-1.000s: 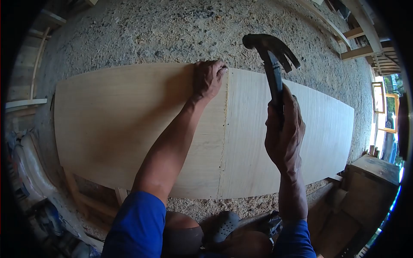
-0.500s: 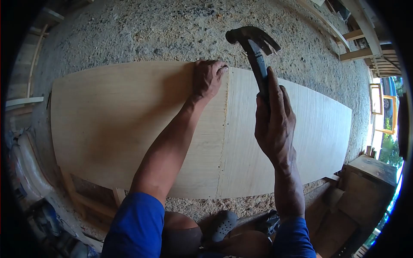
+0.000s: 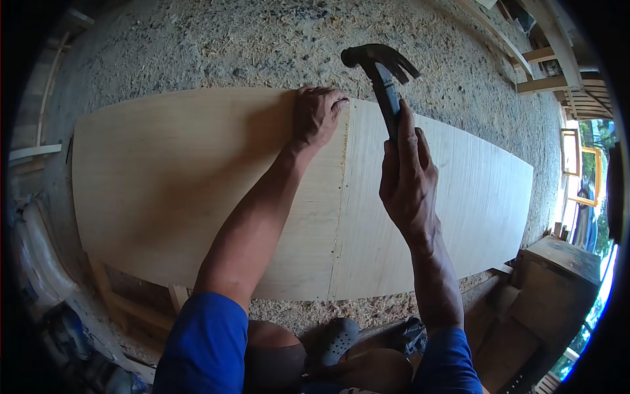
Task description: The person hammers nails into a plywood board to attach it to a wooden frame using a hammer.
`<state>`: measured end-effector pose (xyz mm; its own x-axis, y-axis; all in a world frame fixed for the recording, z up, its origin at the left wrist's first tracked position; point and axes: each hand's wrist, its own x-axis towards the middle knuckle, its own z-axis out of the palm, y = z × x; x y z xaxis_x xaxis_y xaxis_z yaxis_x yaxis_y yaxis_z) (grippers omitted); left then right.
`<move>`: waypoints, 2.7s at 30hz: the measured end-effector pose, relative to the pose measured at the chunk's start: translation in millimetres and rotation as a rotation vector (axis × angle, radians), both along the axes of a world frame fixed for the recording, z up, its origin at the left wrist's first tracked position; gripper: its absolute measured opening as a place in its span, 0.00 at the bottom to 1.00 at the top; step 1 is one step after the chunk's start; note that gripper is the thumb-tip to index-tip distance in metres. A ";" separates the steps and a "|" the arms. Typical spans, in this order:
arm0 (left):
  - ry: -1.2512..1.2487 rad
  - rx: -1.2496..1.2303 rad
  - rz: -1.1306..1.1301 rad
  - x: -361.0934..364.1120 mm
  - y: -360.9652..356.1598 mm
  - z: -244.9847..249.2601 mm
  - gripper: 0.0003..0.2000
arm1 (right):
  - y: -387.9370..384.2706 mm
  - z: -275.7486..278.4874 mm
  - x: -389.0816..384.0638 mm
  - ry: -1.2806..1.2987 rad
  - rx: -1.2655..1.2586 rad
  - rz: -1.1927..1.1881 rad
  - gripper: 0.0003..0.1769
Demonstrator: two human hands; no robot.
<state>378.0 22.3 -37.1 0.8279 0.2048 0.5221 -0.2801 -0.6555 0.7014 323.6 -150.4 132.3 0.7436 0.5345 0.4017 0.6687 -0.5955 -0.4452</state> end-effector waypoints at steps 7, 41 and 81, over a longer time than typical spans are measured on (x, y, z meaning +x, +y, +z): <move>0.299 0.124 -0.039 -2.7 6.8 14.2 0.06 | -10.2 -8.3 1.0 0.165 -0.155 -0.032 0.37; 0.329 0.056 0.115 -1.2 2.1 -3.9 0.30 | -21.6 -6.2 8.0 0.216 -0.024 -0.175 0.33; 0.221 0.661 -0.413 -205.2 -40.1 25.2 0.36 | -179.5 -72.5 -244.7 0.099 -0.241 -0.482 0.37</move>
<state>172.8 -17.8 -11.9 0.8674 -0.4338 0.2439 -0.4906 -0.8277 0.2724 78.9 -329.9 59.7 0.9552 0.1917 0.2256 0.2562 -0.9171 -0.3054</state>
